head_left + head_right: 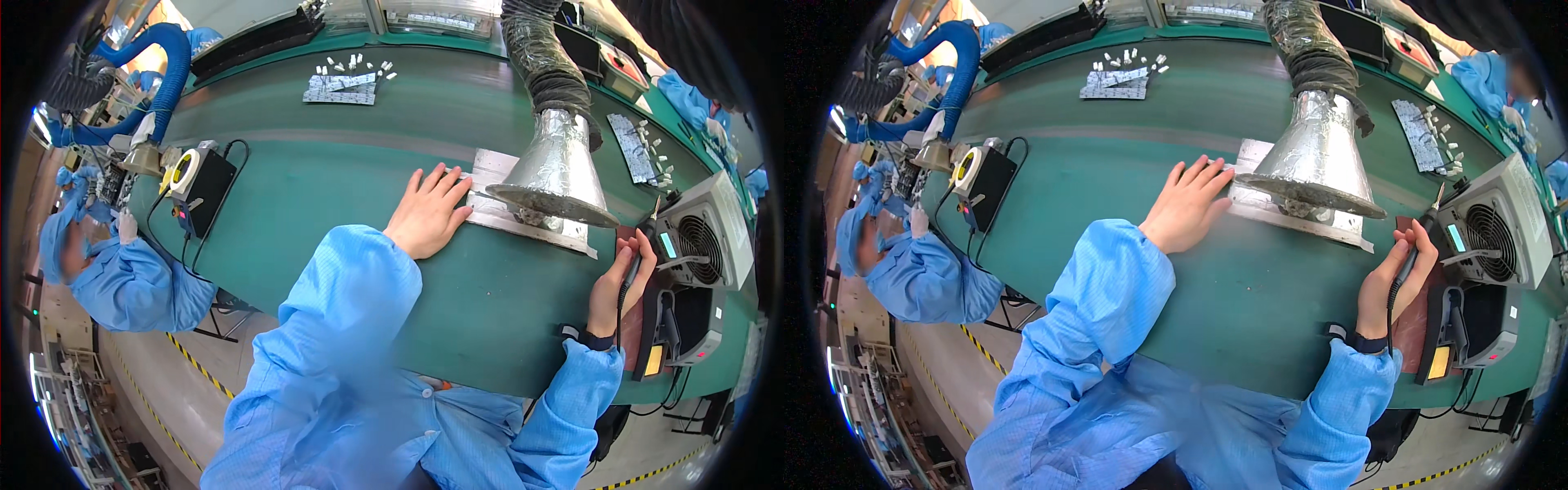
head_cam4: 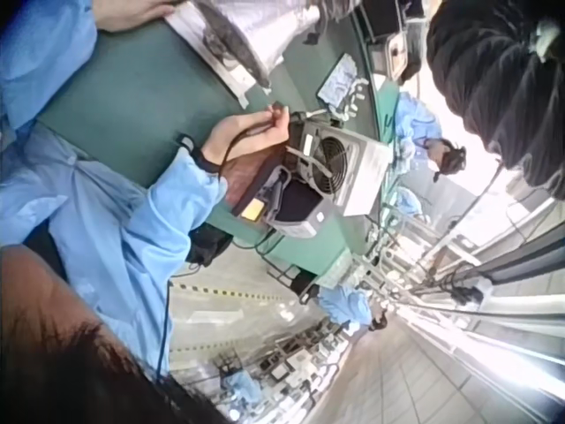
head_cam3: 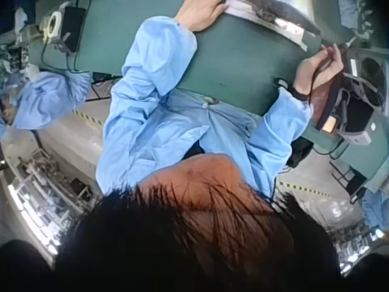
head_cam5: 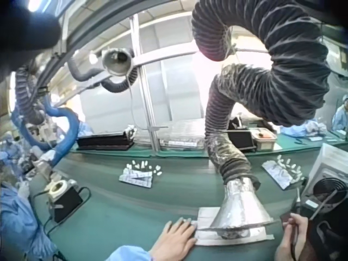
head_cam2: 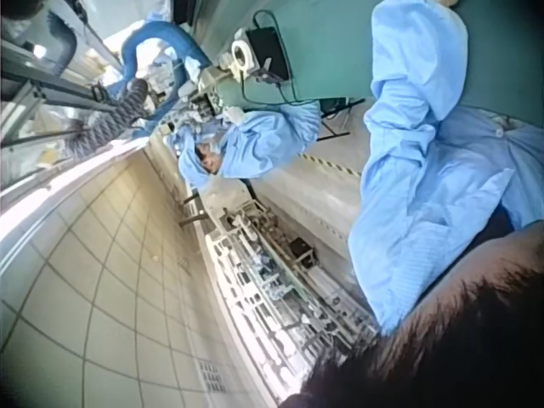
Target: Soldering electronic components onto LED strips at a manual assembly station.
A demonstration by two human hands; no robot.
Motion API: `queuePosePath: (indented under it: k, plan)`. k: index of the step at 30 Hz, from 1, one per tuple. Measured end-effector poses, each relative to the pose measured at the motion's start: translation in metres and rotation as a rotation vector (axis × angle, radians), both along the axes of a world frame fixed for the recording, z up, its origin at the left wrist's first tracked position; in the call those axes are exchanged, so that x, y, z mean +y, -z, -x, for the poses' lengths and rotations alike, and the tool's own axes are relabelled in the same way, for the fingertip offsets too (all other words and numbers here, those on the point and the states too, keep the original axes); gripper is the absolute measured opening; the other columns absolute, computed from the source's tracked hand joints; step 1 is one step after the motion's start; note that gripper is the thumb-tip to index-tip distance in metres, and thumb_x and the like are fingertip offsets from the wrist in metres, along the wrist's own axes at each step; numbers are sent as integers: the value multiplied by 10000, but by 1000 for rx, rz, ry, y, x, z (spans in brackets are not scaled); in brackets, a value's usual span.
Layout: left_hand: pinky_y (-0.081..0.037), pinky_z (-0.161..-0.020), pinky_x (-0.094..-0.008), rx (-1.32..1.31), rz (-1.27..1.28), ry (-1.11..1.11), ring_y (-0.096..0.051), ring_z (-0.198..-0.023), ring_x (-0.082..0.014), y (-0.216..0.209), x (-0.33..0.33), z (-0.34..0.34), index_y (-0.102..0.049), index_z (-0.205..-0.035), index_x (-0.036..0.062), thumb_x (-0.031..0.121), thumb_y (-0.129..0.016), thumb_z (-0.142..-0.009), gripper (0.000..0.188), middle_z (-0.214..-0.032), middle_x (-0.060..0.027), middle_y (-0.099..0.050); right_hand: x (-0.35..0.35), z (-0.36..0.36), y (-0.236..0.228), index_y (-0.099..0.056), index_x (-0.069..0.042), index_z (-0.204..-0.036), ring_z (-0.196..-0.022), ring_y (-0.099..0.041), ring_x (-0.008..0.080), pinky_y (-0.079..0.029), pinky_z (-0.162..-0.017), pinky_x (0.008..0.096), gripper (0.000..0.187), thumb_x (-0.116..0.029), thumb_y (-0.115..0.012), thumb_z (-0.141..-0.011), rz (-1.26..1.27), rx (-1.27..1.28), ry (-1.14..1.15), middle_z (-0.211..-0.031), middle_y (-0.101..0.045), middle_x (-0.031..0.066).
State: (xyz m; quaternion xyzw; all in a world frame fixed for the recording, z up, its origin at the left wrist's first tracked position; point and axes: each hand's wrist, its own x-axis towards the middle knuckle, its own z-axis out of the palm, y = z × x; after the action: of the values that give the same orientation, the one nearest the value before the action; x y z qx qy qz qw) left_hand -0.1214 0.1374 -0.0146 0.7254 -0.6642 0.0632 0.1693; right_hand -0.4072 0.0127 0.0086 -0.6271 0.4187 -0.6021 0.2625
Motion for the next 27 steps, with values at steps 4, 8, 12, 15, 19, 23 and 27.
queuePosePath:
  k: [4,8,12,15,19,23,27]
  plan:
    - [-243,-1133,-569,-3,-27,-91,-360,-1381,-382,-8,6,0,-441,-1413,74,332,-431,-1026,465,-1450,-150,-461,0,3,2,-543,-22,-1245,-1032,-560,170,-434,-945,315,261,-32,-456,-998,-7,16,-1,-1156,-542,87]
    - [-242,-1119,-598,-32,-1,-137,-389,-1358,-391,-9,8,-2,-468,-1377,60,313,-432,-1024,436,-1412,-141,-501,1,2,0,-542,-19,-1243,-1035,-560,174,-435,-949,314,259,-32,-456,-998,2,9,-5,-1171,-540,89]
    - [-218,-1141,-587,-80,-39,-230,-379,-1375,-383,-12,5,2,-476,-1373,71,269,-481,-1006,418,-1402,-112,-514,2,6,-5,-542,-20,-1243,-1041,-556,179,-436,-966,314,260,-32,-444,-1002,-19,-17,15,-1174,-539,85]
    - [-222,-1142,-582,-45,-53,-258,-405,-1364,-360,-15,7,-6,-507,-1349,82,254,-482,-1003,387,-1353,-117,-553,1,9,-5,-534,-17,-1258,-1056,-552,180,-437,-971,314,272,-35,-435,-1006,-32,-28,6,-1199,-536,92]
    - [-404,-1052,-447,153,56,-272,-583,-1163,-352,-48,-2,-43,-631,-1207,48,234,-547,-949,329,-1195,-166,-657,0,17,-6,-530,-22,-1279,-1052,-551,178,-441,-961,309,284,-41,-447,-1008,-16,1,35,-1174,-536,90]
    - [-510,-895,-381,456,285,-541,-659,-1026,-300,-22,-31,-148,-604,-1233,24,278,-639,-895,424,-1099,-155,-692,4,18,-12,-531,-31,-1289,-1048,-551,171,-441,-961,299,285,-51,-458,-1014,6,2,44,-1143,-542,85]
    - [-453,-1005,-398,593,389,-725,-576,-1185,-366,17,-42,-289,-519,-1287,-68,334,-691,-835,629,-1270,-270,-591,9,7,-17,-526,-27,-1291,-1064,-550,168,-440,-973,296,285,-52,-449,-1018,23,-2,-8,-1155,-538,91]
